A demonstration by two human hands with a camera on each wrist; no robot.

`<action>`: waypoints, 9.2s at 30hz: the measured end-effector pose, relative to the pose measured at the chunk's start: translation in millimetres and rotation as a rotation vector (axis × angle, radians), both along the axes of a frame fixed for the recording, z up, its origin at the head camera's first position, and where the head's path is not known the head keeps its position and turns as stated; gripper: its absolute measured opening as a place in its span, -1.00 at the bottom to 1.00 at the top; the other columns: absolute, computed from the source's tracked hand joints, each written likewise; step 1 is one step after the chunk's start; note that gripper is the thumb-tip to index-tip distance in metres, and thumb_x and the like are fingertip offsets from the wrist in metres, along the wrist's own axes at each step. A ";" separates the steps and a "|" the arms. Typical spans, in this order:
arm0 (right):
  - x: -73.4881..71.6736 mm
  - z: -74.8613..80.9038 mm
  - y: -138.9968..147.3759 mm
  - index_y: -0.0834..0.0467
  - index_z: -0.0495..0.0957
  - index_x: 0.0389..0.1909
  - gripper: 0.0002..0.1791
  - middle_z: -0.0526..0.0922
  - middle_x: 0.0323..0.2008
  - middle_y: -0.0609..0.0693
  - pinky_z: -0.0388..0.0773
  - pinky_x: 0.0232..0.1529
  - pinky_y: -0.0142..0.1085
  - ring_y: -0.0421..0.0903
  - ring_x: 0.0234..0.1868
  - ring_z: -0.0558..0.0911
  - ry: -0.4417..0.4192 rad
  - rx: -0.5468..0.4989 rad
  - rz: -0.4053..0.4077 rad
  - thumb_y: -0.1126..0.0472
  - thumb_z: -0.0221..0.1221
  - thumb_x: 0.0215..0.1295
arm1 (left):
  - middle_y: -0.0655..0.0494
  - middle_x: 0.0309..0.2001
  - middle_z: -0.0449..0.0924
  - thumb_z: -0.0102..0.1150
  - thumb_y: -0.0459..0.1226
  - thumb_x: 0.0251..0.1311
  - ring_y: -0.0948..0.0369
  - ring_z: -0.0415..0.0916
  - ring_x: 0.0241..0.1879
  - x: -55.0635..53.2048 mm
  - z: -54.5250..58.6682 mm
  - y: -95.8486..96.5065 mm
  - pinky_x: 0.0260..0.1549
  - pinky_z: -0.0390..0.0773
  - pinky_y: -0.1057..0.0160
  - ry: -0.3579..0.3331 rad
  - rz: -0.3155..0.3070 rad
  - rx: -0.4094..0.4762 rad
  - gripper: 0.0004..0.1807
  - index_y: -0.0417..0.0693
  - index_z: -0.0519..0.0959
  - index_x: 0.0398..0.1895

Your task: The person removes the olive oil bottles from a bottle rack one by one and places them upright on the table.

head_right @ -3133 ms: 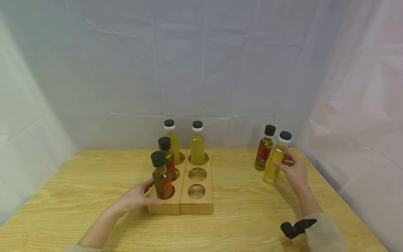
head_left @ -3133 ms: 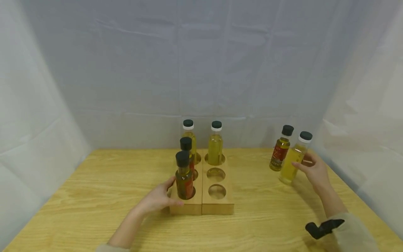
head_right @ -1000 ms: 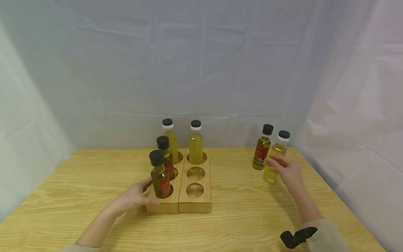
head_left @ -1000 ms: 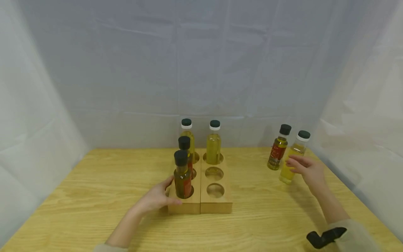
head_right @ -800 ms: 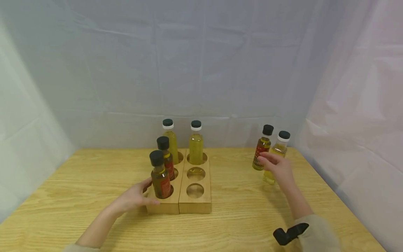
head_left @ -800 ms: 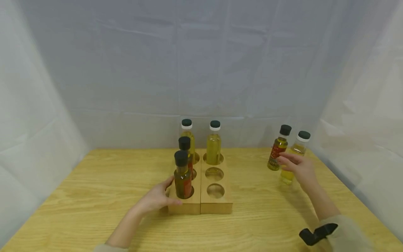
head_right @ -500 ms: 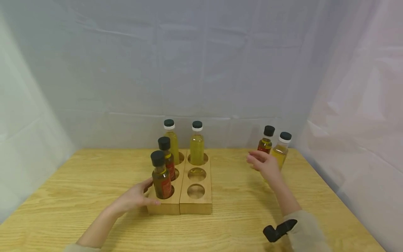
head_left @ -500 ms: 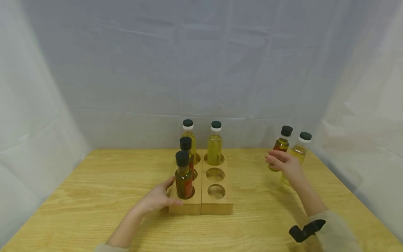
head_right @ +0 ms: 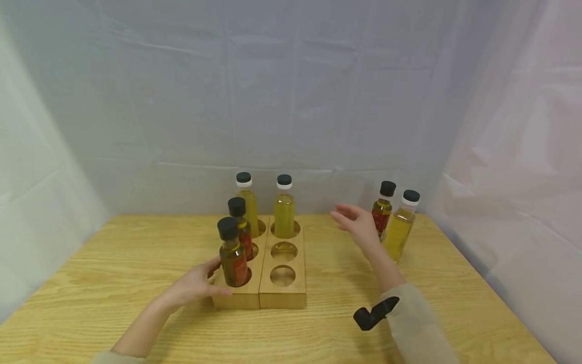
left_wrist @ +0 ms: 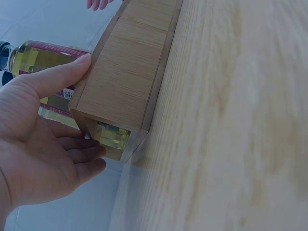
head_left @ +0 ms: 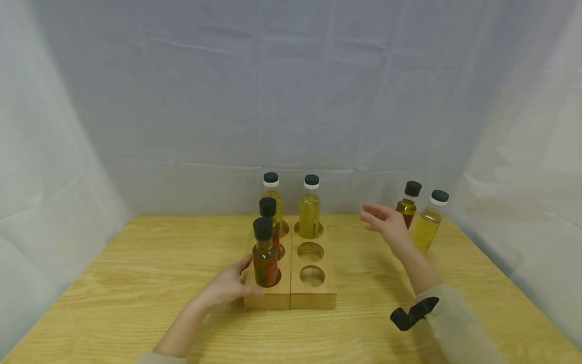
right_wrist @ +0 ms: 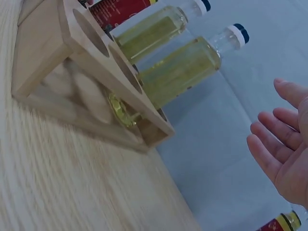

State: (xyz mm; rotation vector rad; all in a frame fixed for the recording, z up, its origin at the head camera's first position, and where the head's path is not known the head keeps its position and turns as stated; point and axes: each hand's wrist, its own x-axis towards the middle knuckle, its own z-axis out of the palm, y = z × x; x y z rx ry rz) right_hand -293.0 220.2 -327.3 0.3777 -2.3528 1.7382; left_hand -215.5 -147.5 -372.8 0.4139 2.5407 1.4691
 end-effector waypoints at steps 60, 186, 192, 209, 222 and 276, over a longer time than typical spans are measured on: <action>-50.3 -8.3 -107.1 0.27 0.17 0.34 -0.23 0.37 0.18 0.31 0.40 0.10 -0.04 0.19 0.15 0.39 -0.112 0.074 0.040 0.24 0.28 0.13 | -0.37 0.36 -0.05 0.46 -0.18 -0.17 -0.28 -0.09 0.32 -1.1 -3.2 -0.6 0.22 -0.03 -0.25 -0.003 0.012 0.017 0.13 -0.40 -0.05 0.38; 80.7 -14.3 133.8 0.36 0.03 0.37 -0.10 0.33 0.08 0.23 0.37 -0.37 -0.62 -0.51 -0.27 0.30 -0.085 0.276 -0.439 -0.05 0.21 0.19 | -0.43 0.35 -0.08 0.45 -0.19 -0.15 -0.29 -0.12 0.32 -3.1 -0.7 -1.3 0.22 -0.04 -0.25 -0.019 0.001 0.020 0.14 -0.47 -0.08 0.37; 80.4 -18.6 142.3 0.40 0.01 0.36 -0.10 0.37 0.03 0.22 0.35 -0.38 -0.65 -0.59 -0.32 0.31 -0.064 0.284 -0.440 0.00 0.21 0.20 | -0.42 0.36 -0.08 0.45 -0.19 -0.15 -0.30 -0.13 0.32 -2.9 -1.4 -1.2 0.21 -0.04 -0.27 -0.021 0.000 0.024 0.14 -0.46 -0.08 0.37; 77.6 -23.7 146.9 0.34 -0.07 0.40 -0.08 0.22 0.19 0.39 0.32 -0.40 -0.63 -0.32 -0.17 0.33 -0.110 0.306 -0.455 -0.07 0.15 0.24 | -0.42 0.36 -0.08 0.45 -0.19 -0.15 -0.31 -0.12 0.32 -2.1 -0.6 -1.5 0.21 -0.04 -0.27 -0.025 0.009 0.021 0.13 -0.44 -0.08 0.38; 78.0 -27.2 147.0 0.38 -0.04 0.38 -0.11 0.28 0.15 0.40 0.32 -0.39 -0.66 -0.53 -0.23 0.23 -0.057 0.305 -0.453 -0.02 0.16 0.25 | -0.39 0.36 -0.09 0.44 -0.20 -0.13 -0.29 -0.13 0.32 -1.2 1.0 -0.9 0.22 -0.05 -0.26 -0.024 0.007 0.024 0.12 -0.44 -0.08 0.38; 96.8 -6.7 67.5 0.42 0.41 0.07 -0.56 0.53 -0.28 -0.48 0.43 -0.26 -0.65 -0.55 -0.25 0.50 0.178 0.269 -0.219 0.23 0.15 0.28 | -0.37 0.37 -0.09 0.44 -0.15 -0.13 -0.28 -0.12 0.33 -3.7 -1.8 -3.1 0.22 -0.04 -0.26 -0.003 -0.007 0.002 0.14 -0.41 -0.09 0.39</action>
